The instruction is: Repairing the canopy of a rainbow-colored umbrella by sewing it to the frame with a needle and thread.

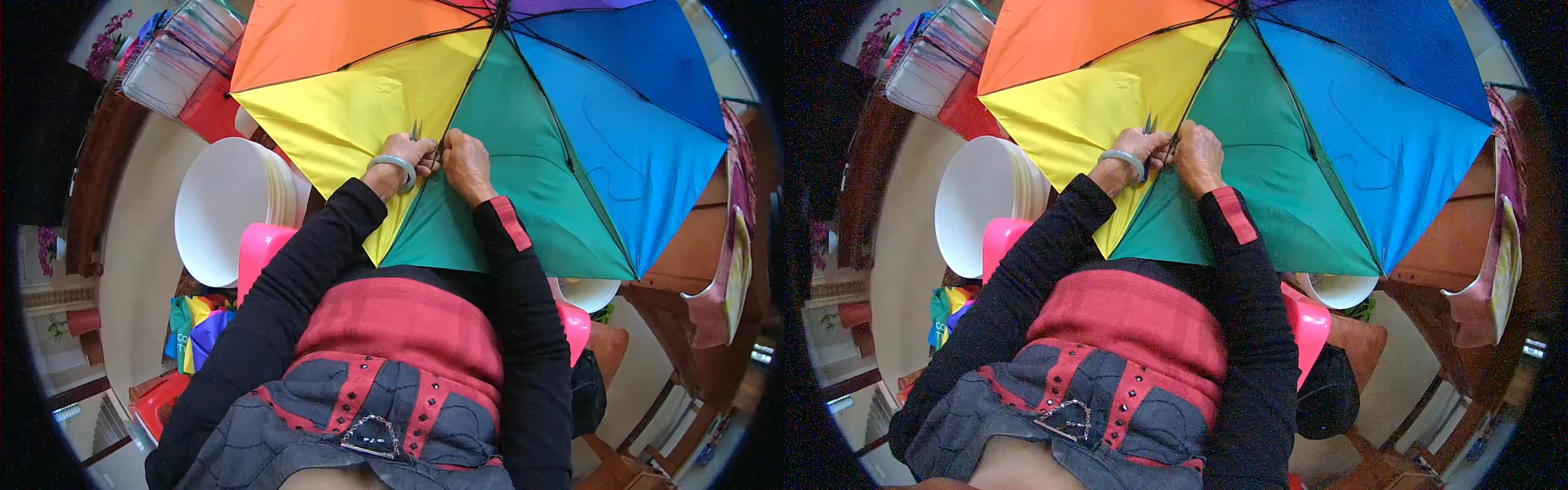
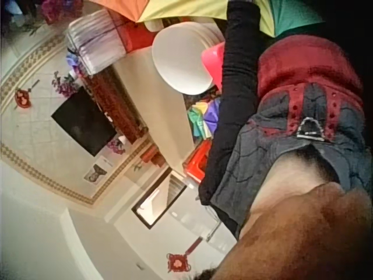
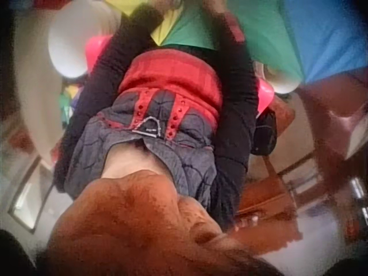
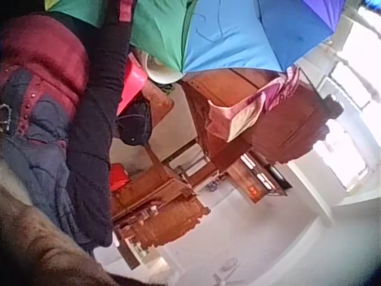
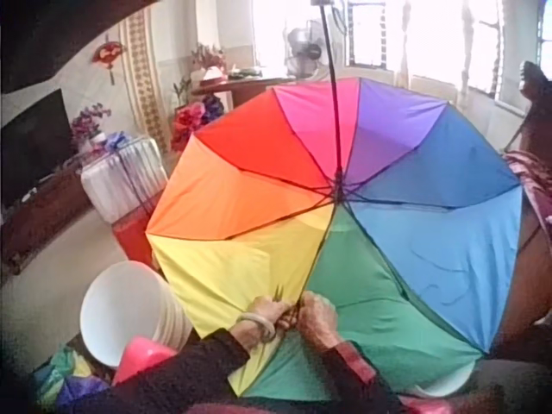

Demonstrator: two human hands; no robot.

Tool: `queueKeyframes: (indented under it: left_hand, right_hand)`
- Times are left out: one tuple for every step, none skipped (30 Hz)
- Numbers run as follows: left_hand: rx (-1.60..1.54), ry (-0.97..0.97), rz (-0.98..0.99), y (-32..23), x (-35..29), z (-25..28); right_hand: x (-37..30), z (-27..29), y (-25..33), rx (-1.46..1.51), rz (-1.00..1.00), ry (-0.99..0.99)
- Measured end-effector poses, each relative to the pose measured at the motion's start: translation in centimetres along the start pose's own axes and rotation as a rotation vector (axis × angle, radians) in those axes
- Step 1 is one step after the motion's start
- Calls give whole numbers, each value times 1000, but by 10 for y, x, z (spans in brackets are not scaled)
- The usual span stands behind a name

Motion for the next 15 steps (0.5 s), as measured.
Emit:
queueKeyframes:
  left_hand:
    - [15,-14,-5,-1,-1,0]
    - [21,-12,-6,-1,-2,-2]
    - [3,-50,6,0,-4,-2]
    - [-15,-86,17,1,-6,-3]
    - [-33,-121,28,2,-7,-4]
    - [-23,-115,27,2,-6,-6]
    - [-55,-125,44,3,-5,-5]
    - [-86,-134,62,5,-5,-4]
    - [-116,-143,80,6,-4,-3]
    - [-104,-132,81,7,-3,-3]
    - [-113,-144,70,7,-2,-1]
    - [-123,-153,60,6,-2,-1]
    - [-133,-164,50,6,-2,-1]
    - [-121,-153,52,6,-1,-1]
    - [-118,-148,56,5,-2,-2]
  right_hand:
    - [1,1,0,14,-21,9]
    - [1,1,-1,28,-42,18]
    - [1,1,-4,32,-46,14]
    - [1,1,-6,34,-9,-10]
    - [1,2,-7,35,27,-35]
    - [1,4,-9,36,62,-62]
    - [1,5,-13,38,53,-70]
    - [2,2,-18,133,4,-3]
    - [2,-1,-22,227,-45,62]
    - [2,-3,-26,323,-94,127]
    - [1,-3,-27,327,-106,116]
    - [1,-4,-27,380,-113,108]
    - [0,-5,-27,433,-120,100]
    - [0,-5,-27,487,-126,92]
    - [1,-9,-31,490,-136,79]
Point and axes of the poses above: each hand's wrist, its own x-axis towards the middle knuckle, its own z-axis out of the back of the hand, y = z × x, the point moved 4 cm from there along x, towards the middle knuckle, and after that the axes turned 1 degree about y, right-handed, at the moved point
